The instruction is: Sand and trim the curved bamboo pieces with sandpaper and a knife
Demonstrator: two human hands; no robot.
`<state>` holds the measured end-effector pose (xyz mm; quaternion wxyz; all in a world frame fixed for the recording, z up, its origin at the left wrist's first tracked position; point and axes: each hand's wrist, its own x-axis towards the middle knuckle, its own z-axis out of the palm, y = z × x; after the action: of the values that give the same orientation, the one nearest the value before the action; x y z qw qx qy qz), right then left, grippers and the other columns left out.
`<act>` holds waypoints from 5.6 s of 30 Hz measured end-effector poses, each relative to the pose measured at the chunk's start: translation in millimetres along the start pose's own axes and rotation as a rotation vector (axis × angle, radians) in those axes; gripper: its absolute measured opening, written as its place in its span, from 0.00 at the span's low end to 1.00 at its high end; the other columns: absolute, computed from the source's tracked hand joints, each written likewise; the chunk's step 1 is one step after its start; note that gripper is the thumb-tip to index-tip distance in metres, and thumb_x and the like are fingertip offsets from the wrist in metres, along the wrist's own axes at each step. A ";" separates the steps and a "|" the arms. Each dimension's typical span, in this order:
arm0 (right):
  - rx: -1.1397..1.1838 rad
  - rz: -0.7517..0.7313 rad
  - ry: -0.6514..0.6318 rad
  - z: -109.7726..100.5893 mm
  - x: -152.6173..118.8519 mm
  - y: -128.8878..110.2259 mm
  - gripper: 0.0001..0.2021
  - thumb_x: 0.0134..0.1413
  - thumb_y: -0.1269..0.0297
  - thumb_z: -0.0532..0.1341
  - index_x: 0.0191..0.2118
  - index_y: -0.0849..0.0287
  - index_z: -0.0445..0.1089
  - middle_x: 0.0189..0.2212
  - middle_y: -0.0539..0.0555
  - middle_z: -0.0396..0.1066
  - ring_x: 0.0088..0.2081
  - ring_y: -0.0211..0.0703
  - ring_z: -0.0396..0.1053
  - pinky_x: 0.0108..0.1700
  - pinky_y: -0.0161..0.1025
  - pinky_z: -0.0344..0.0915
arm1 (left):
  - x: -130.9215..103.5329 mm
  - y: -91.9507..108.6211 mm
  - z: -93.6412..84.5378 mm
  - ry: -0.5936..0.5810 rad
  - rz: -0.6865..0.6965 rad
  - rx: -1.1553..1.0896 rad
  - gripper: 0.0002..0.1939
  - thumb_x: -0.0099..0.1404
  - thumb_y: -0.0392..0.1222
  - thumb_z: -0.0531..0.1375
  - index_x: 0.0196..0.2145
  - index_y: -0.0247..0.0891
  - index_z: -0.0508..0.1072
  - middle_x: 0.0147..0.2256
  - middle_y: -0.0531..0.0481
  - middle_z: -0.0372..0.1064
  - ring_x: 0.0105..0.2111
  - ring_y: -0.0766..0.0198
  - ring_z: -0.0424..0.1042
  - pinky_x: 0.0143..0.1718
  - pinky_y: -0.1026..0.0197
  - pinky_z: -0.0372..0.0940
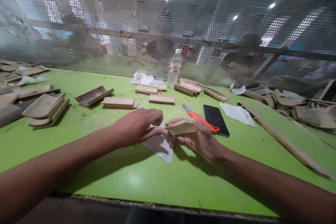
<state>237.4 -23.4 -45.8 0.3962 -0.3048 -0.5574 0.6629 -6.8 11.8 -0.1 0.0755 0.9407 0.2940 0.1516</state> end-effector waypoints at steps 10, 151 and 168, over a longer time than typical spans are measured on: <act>0.099 0.013 -0.132 6.6 -5.2 1.3 0.32 0.63 0.34 0.54 0.50 0.59 0.75 0.46 0.61 0.76 0.46 0.52 0.74 0.50 0.50 0.71 | -5.3 27.2 2.6 0.268 0.191 -0.091 0.11 0.76 0.47 0.57 0.37 0.38 0.67 0.29 0.53 0.68 0.28 0.65 0.65 0.29 0.65 0.57; -1.339 -0.265 -0.194 -0.9 23.8 -24.1 0.17 0.44 0.52 0.71 0.31 0.55 0.66 0.36 0.54 0.65 0.42 0.52 0.60 0.46 0.50 0.63 | -3.1 -18.0 20.6 -0.546 -0.229 -0.174 0.60 0.63 0.74 0.57 0.75 0.36 0.33 0.74 0.37 0.26 0.74 0.45 0.29 0.71 0.39 0.23; -0.999 -0.336 0.340 -22.6 7.7 -28.5 0.22 0.61 0.41 0.57 0.46 0.55 0.69 0.45 0.58 0.69 0.47 0.55 0.68 0.48 0.53 0.66 | 2.4 -26.7 9.6 -0.300 -0.273 -0.158 0.32 0.72 0.63 0.54 0.66 0.44 0.63 0.67 0.40 0.61 0.67 0.41 0.57 0.69 0.35 0.38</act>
<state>258.0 -3.7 -21.9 0.3883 -0.4652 -0.7732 0.1869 -15.9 34.5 -14.7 0.2115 0.8953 0.3915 0.0209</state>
